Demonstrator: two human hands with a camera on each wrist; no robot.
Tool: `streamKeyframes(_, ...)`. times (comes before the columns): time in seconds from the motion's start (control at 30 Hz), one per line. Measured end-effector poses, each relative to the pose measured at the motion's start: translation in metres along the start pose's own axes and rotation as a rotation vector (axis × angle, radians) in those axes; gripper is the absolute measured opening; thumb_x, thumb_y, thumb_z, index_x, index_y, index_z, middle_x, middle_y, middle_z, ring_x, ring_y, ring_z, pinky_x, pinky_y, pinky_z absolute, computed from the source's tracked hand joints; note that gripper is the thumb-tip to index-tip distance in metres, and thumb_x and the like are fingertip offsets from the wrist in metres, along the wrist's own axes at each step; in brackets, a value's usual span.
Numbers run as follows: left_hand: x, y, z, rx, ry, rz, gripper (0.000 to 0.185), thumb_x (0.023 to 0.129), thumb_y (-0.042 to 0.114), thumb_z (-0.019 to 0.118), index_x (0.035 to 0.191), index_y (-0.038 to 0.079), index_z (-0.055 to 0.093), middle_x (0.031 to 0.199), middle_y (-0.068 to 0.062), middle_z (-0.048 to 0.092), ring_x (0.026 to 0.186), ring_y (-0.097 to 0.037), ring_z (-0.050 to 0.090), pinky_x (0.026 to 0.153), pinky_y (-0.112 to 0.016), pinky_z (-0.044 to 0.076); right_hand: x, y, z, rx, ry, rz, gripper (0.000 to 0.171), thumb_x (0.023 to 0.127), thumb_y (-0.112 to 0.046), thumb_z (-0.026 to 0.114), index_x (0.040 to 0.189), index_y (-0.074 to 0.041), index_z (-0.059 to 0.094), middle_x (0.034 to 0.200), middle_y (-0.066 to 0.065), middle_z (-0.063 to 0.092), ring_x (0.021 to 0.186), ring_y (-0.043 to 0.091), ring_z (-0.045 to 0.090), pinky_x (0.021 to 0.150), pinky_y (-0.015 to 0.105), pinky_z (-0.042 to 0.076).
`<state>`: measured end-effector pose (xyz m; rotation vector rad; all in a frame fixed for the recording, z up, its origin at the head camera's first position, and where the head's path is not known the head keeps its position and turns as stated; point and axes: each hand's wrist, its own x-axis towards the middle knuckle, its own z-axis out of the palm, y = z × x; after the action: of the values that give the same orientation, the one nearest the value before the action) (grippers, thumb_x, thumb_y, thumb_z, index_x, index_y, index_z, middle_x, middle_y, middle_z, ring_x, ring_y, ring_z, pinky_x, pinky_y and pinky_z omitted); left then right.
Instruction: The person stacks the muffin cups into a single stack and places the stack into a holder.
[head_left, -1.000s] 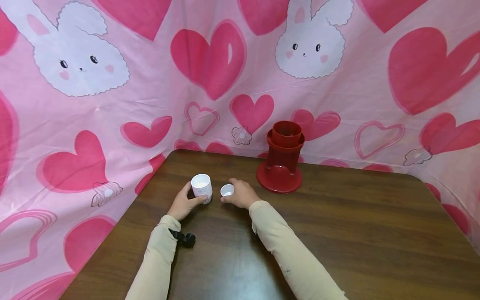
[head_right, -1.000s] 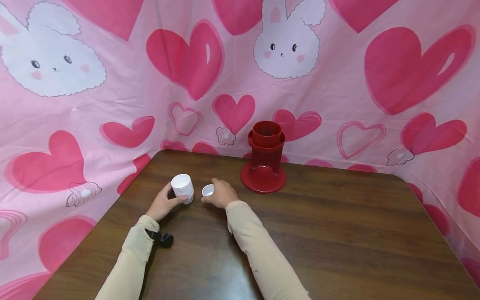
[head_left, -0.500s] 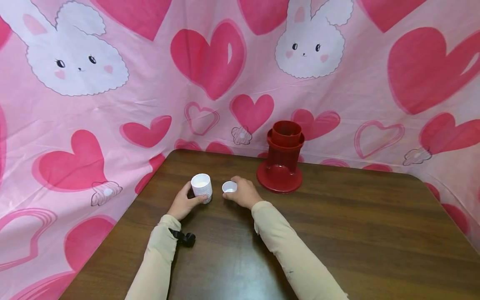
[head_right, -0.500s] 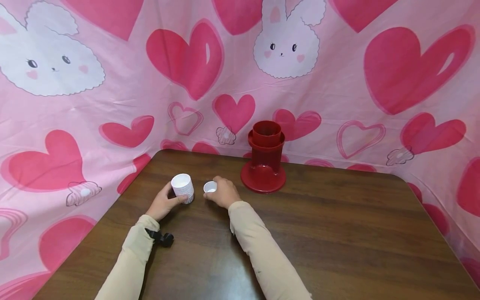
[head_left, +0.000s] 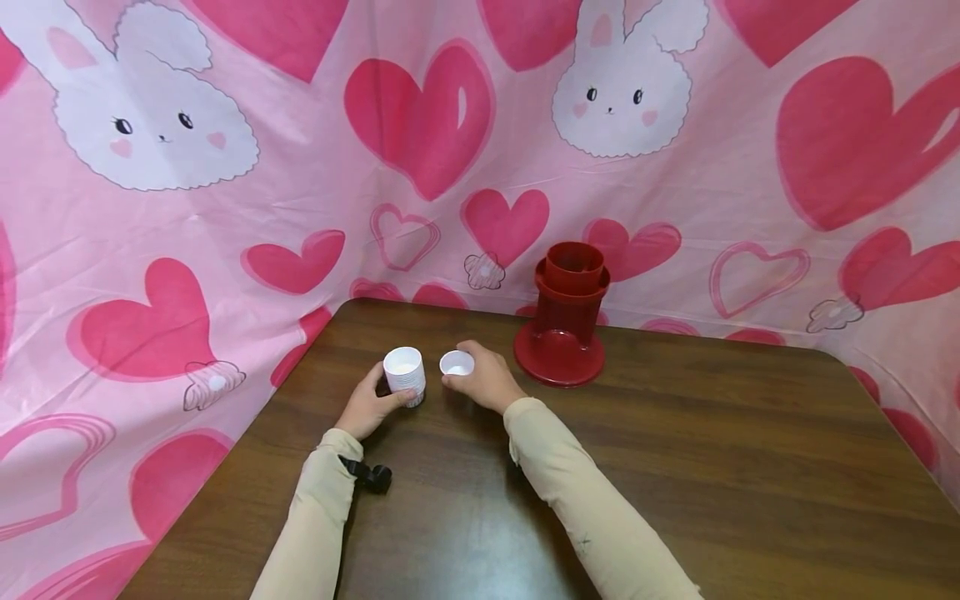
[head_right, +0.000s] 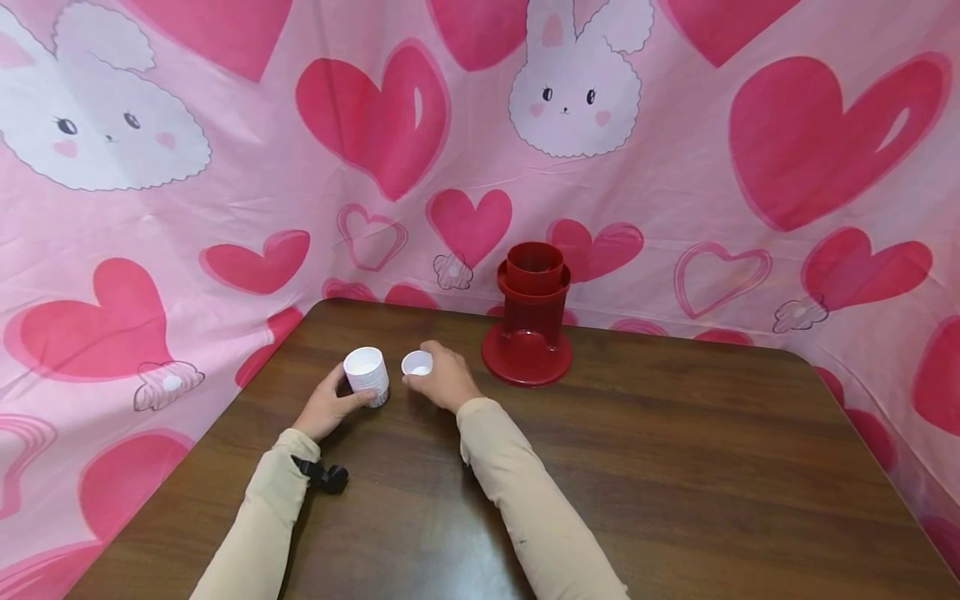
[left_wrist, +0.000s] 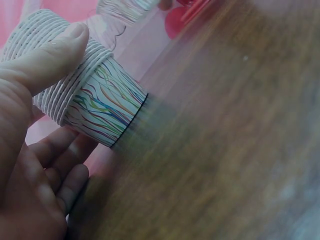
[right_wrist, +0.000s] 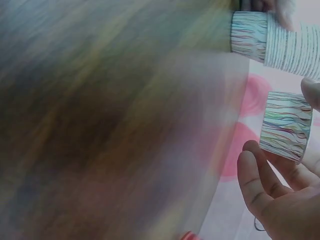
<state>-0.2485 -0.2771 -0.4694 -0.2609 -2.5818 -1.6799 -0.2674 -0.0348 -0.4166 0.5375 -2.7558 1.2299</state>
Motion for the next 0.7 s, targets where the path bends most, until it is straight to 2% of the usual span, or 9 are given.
streamKeyframes(0.23, 0.001, -0.001, 0.000, 0.003, -0.001, -0.003, 0.078, 0.089, 0.027, 0.080, 0.151, 0.004, 0.037, 0.144, -0.022, 0.048, 0.132, -0.038, 0.043, 0.112, -0.056, 0.030, 0.003, -0.015, -0.002, 0.048, 0.023, -0.014, 0.060, 0.083, -0.030, 0.084, 0.132, -0.006, 0.059, 0.118, 0.010, 0.068, 0.101, 0.027, 0.062, 0.089, 0.040, 0.050)
streamKeyframes(0.5, 0.000, -0.001, -0.001, 0.013, -0.005, 0.013, 0.076, 0.090, 0.026, 0.078, 0.151, 0.004, 0.038, 0.143, -0.022, 0.049, 0.130, -0.038, 0.045, 0.112, -0.057, 0.031, 0.008, -0.037, -0.003, 0.122, 0.032, -0.072, 0.060, 0.085, -0.029, 0.082, 0.135, -0.006, 0.059, 0.123, 0.009, 0.067, 0.104, 0.024, 0.062, 0.092, 0.039, 0.051)
streamKeyframes(0.7, -0.002, 0.001, -0.002, 0.008, -0.012, 0.014, 0.076, 0.090, 0.027, 0.077, 0.151, 0.006, 0.037, 0.143, -0.022, 0.048, 0.131, -0.039, 0.043, 0.113, -0.058, 0.029, 0.011, -0.053, -0.002, 0.092, 0.004, -0.103, 0.061, 0.087, -0.028, 0.081, 0.138, -0.006, 0.057, 0.129, 0.009, 0.065, 0.109, 0.024, 0.061, 0.094, 0.037, 0.050)
